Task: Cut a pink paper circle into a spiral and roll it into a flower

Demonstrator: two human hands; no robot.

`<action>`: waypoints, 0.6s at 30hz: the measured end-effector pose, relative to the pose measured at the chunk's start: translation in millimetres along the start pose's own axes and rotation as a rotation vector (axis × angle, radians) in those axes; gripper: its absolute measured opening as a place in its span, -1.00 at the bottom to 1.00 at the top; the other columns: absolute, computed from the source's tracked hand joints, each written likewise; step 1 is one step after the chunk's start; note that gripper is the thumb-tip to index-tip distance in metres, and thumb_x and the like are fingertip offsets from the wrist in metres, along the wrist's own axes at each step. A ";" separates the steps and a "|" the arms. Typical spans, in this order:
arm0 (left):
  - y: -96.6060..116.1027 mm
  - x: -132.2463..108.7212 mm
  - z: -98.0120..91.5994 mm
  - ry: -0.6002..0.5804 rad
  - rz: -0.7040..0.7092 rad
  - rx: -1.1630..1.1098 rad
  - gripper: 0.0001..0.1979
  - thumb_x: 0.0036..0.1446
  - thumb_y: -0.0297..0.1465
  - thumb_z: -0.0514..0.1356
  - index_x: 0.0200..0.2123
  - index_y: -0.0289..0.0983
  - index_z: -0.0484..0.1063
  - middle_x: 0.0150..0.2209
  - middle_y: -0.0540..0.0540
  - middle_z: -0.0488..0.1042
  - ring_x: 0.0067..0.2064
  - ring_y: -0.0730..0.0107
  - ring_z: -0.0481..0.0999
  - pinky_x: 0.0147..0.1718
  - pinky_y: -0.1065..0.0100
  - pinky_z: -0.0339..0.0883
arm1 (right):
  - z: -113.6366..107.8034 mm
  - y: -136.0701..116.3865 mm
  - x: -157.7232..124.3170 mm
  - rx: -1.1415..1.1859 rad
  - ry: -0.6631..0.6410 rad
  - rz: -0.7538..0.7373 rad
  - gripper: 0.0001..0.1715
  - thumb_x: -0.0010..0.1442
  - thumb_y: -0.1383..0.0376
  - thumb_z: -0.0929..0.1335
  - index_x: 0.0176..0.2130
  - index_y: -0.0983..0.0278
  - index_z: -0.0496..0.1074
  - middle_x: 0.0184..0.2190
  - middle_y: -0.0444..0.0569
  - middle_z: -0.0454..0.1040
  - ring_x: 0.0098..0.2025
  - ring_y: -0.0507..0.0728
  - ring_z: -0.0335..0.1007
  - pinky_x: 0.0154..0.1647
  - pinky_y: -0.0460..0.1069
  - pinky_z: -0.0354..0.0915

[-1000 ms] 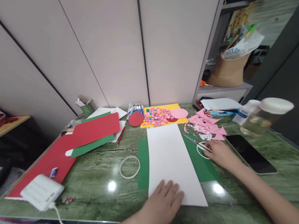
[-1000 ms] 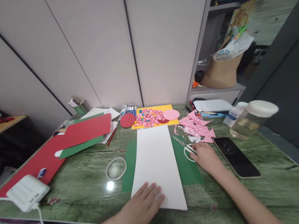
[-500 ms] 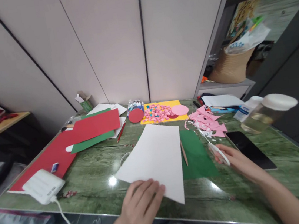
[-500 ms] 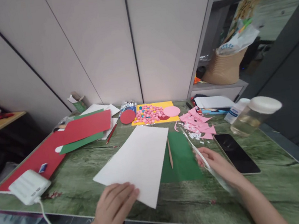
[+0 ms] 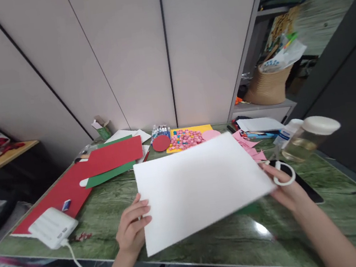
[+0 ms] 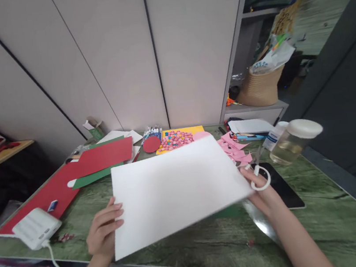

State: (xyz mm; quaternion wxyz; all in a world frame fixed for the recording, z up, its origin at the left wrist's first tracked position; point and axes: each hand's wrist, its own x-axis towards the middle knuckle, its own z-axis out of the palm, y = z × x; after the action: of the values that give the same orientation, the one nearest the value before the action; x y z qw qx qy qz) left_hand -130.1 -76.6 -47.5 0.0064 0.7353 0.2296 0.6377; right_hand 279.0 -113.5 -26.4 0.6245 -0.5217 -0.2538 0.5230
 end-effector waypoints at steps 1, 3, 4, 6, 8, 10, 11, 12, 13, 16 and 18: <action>-2.0 -0.6 0.3 -0.014 -0.016 -0.004 -0.87 0.09 -0.49 0.15 -0.39 -0.15 0.46 -0.24 -0.01 0.50 -0.12 0.26 0.50 -0.07 -0.04 0.39 | -1.5 -0.7 -1.2 -0.025 0.015 0.011 -0.75 -0.05 0.19 0.45 -0.34 0.22 0.39 -0.42 -0.12 0.48 -0.33 0.15 0.41 -0.36 -0.02 0.31; -4.5 -1.2 3.4 0.006 -0.079 0.008 -0.88 0.05 -0.51 0.17 -0.46 -0.18 0.44 -0.17 -0.01 0.47 -0.03 0.24 0.45 -0.05 0.04 0.39 | -2.8 -0.2 -6.1 -0.061 0.023 0.007 -0.70 -0.12 0.25 0.48 -0.35 0.23 0.36 -0.45 -0.13 0.46 -0.38 0.14 0.40 -0.42 -0.04 0.30; -5.1 -0.5 6.6 0.042 -0.137 0.019 -0.88 0.03 -0.51 0.19 -0.49 -0.20 0.42 -0.13 -0.01 0.45 0.02 0.22 0.42 -0.03 0.09 0.38 | -2.5 0.5 -9.0 -0.075 0.022 -0.013 -0.68 -0.13 0.25 0.48 -0.37 0.23 0.34 -0.46 -0.14 0.44 -0.40 0.13 0.39 -0.45 -0.05 0.29; -5.9 4.7 14.9 0.164 -0.323 0.015 -0.94 -0.01 -0.46 0.24 -0.47 -0.22 0.39 0.00 -0.03 0.37 0.10 0.19 0.34 0.02 0.14 0.33 | -1.5 1.0 -14.5 -0.110 0.035 -0.071 -0.66 -0.15 0.23 0.49 -0.42 0.22 0.28 -0.52 -0.17 0.39 -0.46 0.10 0.35 -0.52 -0.07 0.26; -7.4 14.3 22.8 0.264 -0.658 -0.112 -0.75 0.00 -0.38 0.25 -0.20 -0.17 0.35 0.16 -0.09 0.23 0.16 0.19 0.27 0.06 0.17 0.26 | -1.6 -0.1 -17.7 -0.140 0.077 -0.144 -0.62 -0.17 0.20 0.49 -0.46 0.21 0.23 -0.56 -0.19 0.35 -0.50 0.09 0.32 -0.56 -0.07 0.23; -10.0 25.0 27.3 0.203 -1.009 -0.365 -0.57 0.01 -0.24 0.23 -0.03 -0.16 0.26 0.13 -0.14 0.29 0.10 0.20 0.35 0.04 0.20 0.27 | -3.5 -2.2 -18.4 -0.153 0.132 -0.219 -0.59 -0.20 0.17 0.50 -0.48 0.21 0.22 -0.57 -0.19 0.35 -0.52 0.09 0.32 -0.57 -0.07 0.23; -11.3 29.4 28.0 0.134 -1.167 -0.541 -0.52 0.02 -0.13 0.18 -0.02 -0.20 0.26 0.09 -0.19 0.34 0.08 0.16 0.37 0.01 0.18 0.29 | -4.8 -3.1 -18.2 -0.157 0.155 -0.254 -0.57 -0.22 0.16 0.50 -0.48 0.21 0.22 -0.57 -0.19 0.35 -0.53 0.08 0.32 -0.58 -0.07 0.23; -12.2 32.6 28.1 0.063 -1.285 -0.702 -0.45 -0.01 -0.03 0.16 -0.04 -0.25 0.29 0.04 -0.22 0.39 0.05 0.10 0.39 -0.03 0.17 0.32 | -6.1 -3.7 -17.8 -0.160 0.172 -0.283 -0.56 -0.24 0.15 0.51 -0.48 0.22 0.22 -0.58 -0.20 0.35 -0.54 0.07 0.32 -0.59 -0.08 0.23; -12.5 34.4 27.8 0.006 -1.366 -0.825 -0.40 -0.07 0.01 0.18 -0.06 -0.28 0.32 0.00 -0.24 0.43 0.03 0.06 0.41 -0.07 0.17 0.35 | -7.1 -3.7 -17.4 -0.165 0.185 -0.305 -0.55 -0.25 0.15 0.51 -0.48 0.22 0.21 -0.59 -0.21 0.33 -0.55 0.05 0.30 -0.61 -0.09 0.22; -8.3 33.5 28.0 -0.141 -1.471 -0.937 -0.45 -0.21 -0.22 0.37 -0.12 -0.30 0.38 -0.09 -0.20 0.51 -0.07 0.09 0.49 -0.18 0.28 0.40 | -7.8 -1.3 -15.8 -0.194 0.205 -0.337 -0.54 -0.26 0.15 0.51 -0.49 0.22 0.20 -0.63 -0.24 0.28 -0.61 0.01 0.25 -0.66 -0.11 0.18; -3.6 31.6 30.6 -0.245 -1.500 -0.890 -0.52 -0.21 -0.40 0.38 -0.14 -0.33 0.41 -0.15 -0.20 0.54 -0.16 0.17 0.53 -0.23 0.33 0.41 | -8.1 0.6 -13.9 -0.218 0.218 -0.348 -0.54 -0.26 0.16 0.50 -0.49 0.22 0.20 -0.64 -0.25 0.25 -0.63 0.00 0.21 -0.67 -0.11 0.16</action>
State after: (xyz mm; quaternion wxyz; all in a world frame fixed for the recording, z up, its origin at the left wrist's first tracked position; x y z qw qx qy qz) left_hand -99.9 -53.8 -24.7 0.7340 0.3834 0.3798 0.4123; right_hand 281.2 -129.5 -26.4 0.6691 -0.5878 -0.3258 0.3173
